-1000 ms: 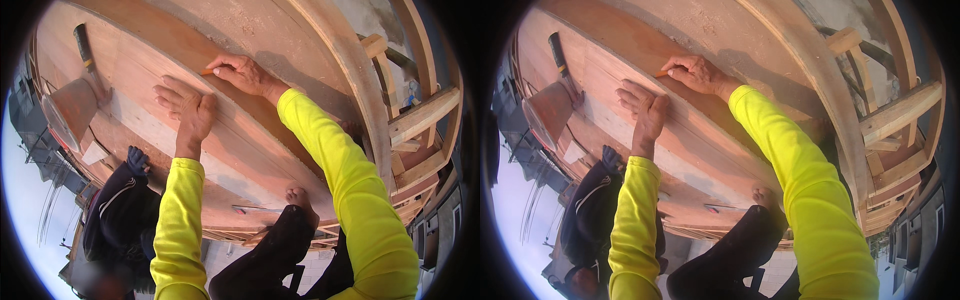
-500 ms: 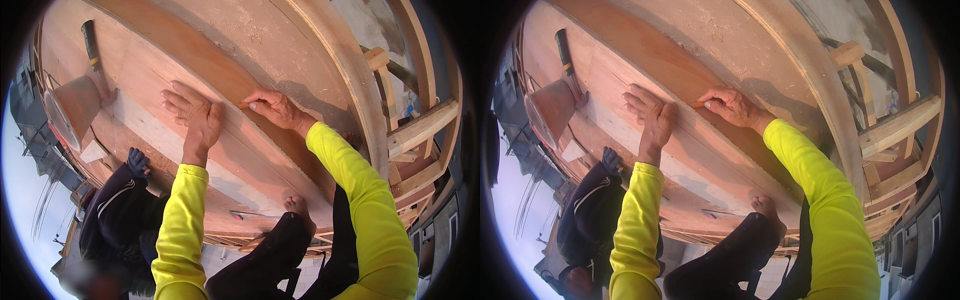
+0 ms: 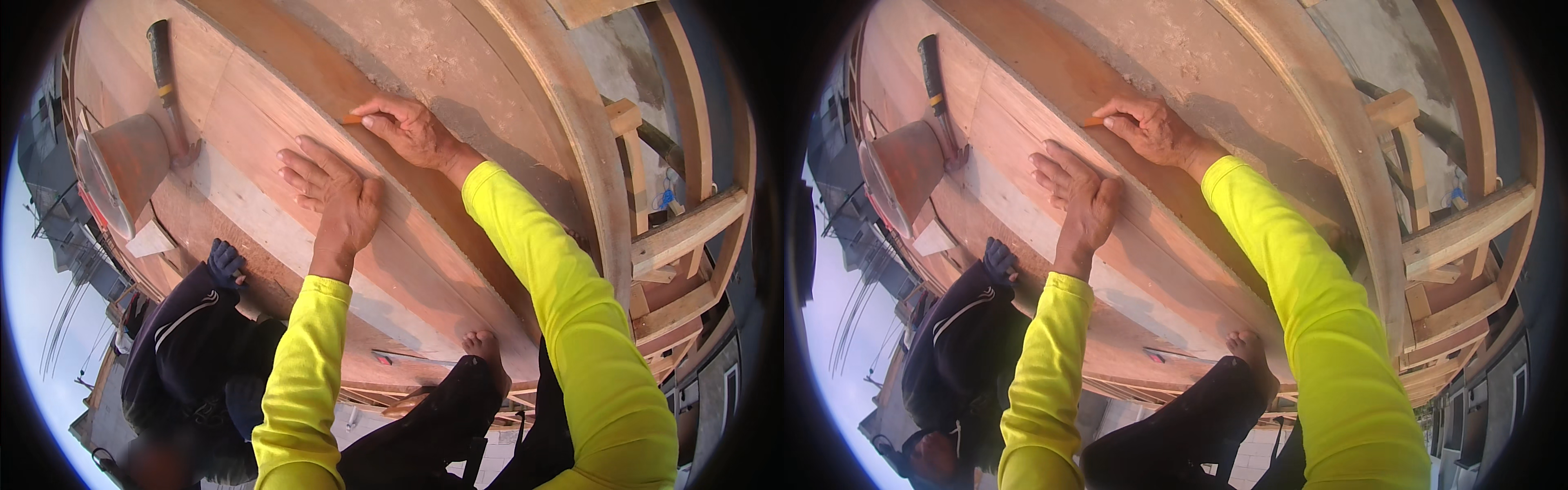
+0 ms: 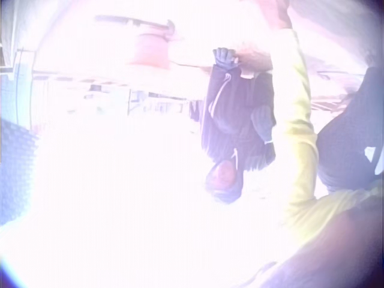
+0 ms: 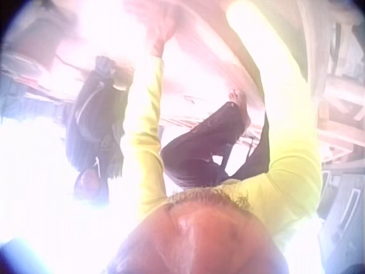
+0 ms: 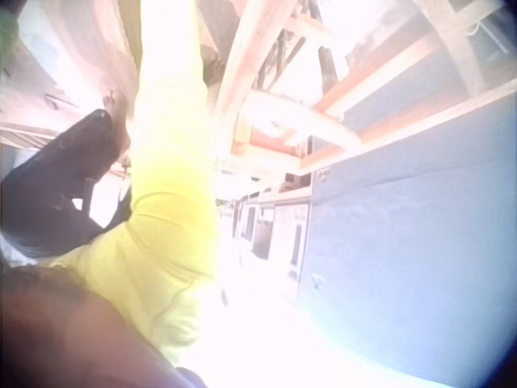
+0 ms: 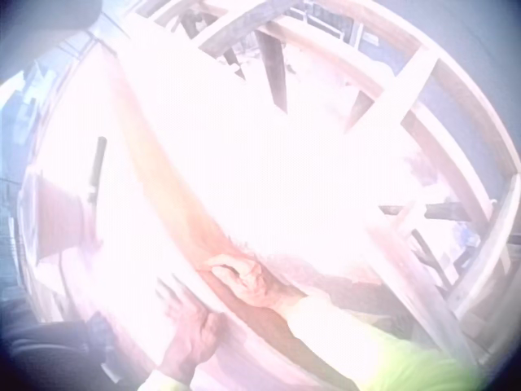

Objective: The person measures and marks a wooden plank, then saws it to fit a curved frame. They position the cut plank and secure it with nails using a hammer. Another person assists by holding the plank steady.

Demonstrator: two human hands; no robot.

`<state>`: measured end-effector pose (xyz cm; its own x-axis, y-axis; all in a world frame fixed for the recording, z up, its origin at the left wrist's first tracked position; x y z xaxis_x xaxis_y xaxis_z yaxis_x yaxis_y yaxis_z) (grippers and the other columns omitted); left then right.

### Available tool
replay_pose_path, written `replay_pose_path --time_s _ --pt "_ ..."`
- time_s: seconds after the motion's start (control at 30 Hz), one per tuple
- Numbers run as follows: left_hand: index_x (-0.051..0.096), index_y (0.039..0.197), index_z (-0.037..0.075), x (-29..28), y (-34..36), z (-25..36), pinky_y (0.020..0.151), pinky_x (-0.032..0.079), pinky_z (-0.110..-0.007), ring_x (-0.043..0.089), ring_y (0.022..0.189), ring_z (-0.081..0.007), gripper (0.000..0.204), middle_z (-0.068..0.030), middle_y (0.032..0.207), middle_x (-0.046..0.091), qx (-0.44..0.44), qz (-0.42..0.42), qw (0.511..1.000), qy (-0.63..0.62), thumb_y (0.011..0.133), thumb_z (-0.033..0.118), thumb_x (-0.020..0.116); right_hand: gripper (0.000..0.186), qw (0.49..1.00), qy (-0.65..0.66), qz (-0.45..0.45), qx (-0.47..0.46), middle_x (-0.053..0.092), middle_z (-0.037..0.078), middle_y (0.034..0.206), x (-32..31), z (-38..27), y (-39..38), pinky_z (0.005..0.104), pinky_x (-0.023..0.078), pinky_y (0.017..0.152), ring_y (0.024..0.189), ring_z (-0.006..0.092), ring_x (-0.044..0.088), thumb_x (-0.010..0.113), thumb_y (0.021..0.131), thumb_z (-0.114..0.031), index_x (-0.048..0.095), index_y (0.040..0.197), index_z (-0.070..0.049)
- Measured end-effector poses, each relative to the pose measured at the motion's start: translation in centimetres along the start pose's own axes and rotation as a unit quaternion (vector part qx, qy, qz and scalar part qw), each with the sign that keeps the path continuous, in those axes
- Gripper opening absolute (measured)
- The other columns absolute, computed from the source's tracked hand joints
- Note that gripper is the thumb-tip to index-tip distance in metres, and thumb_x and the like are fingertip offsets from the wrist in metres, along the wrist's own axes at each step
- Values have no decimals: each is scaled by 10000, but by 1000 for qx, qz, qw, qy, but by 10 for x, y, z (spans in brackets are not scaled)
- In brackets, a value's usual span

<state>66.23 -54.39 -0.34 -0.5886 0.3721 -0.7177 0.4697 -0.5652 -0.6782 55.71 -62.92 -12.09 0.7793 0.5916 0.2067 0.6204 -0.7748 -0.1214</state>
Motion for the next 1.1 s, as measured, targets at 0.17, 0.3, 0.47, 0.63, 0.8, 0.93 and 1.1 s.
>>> replay_pose_path --time_s 0.17,0.3,0.47,0.63,0.8,0.93,1.1 --pt "-207 1554 -32 3 2 -5 1129 -30 -746 -261 1418 -653 1072 -441 1550 -270 18 -2 1000 -5 880 335 541 172 998 -6 -44 33 706 97 1063 -3 0 -15 315 512 882 994 169 654 583 1030 -119 666 1161 -46" --pt "-210 1550 -40 -1 1 -7 1117 -43 -763 -276 1405 -661 1088 -451 1539 -281 12 4 1000 9 858 346 535 154 994 -38 -102 31 737 50 999 -30 7 -119 364 520 801 878 247 673 629 996 -161 683 1124 -95" --pt "-158 1578 -18 -2 9 4 1168 -11 -695 -216 1462 -614 1111 -409 1589 -234 20 28 999 11 847 397 569 165 994 -14 -75 83 723 40 987 -26 -7 -79 391 480 893 899 224 637 568 1028 -160 685 1134 -113" --pt "-139 1579 -24 5 9 -11 1172 12 -698 -193 1463 -625 1125 -416 1589 -215 29 43 999 9 831 432 567 173 993 -75 -61 65 709 71 962 -39 -4 -188 338 487 799 823 215 609 579 1023 -176 676 1128 -79" --pt "-129 1569 -56 -2 5 -6 1176 15 -696 -193 1450 -646 1120 -450 1568 -210 27 49 998 -2 823 418 558 157 991 -12 -48 127 706 50 970 -30 -8 -176 359 470 863 897 204 606 580 1023 -164 691 1109 -92" --pt "-66 1579 -53 6 10 0 1191 65 -673 -134 1459 -656 1100 -437 1590 -160 50 59 997 -3 841 454 573 151 997 0 -52 58 710 48 965 -41 0 -186 372 471 856 865 202 608 568 1024 -133 688 1110 -104" --pt "56 1590 -33 -9 33 -30 1218 153 -595 -41 1469 -659 1059 -431 1607 -50 97 103 990 22 882 544 593 147 990 -79 -110 30 720 61 975 -72 8 -265 401 490 867 903 254 659 559 1020 -106 669 1118 -102"
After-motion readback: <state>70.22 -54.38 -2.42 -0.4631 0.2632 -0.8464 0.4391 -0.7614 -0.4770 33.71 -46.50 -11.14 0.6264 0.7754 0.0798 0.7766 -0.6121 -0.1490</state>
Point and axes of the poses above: each hand's wrist, its own y-axis towards the middle knuckle, its own x-axis out of the palm, z = x × y, the point moved 2 cm from there along y, towards the middle knuckle
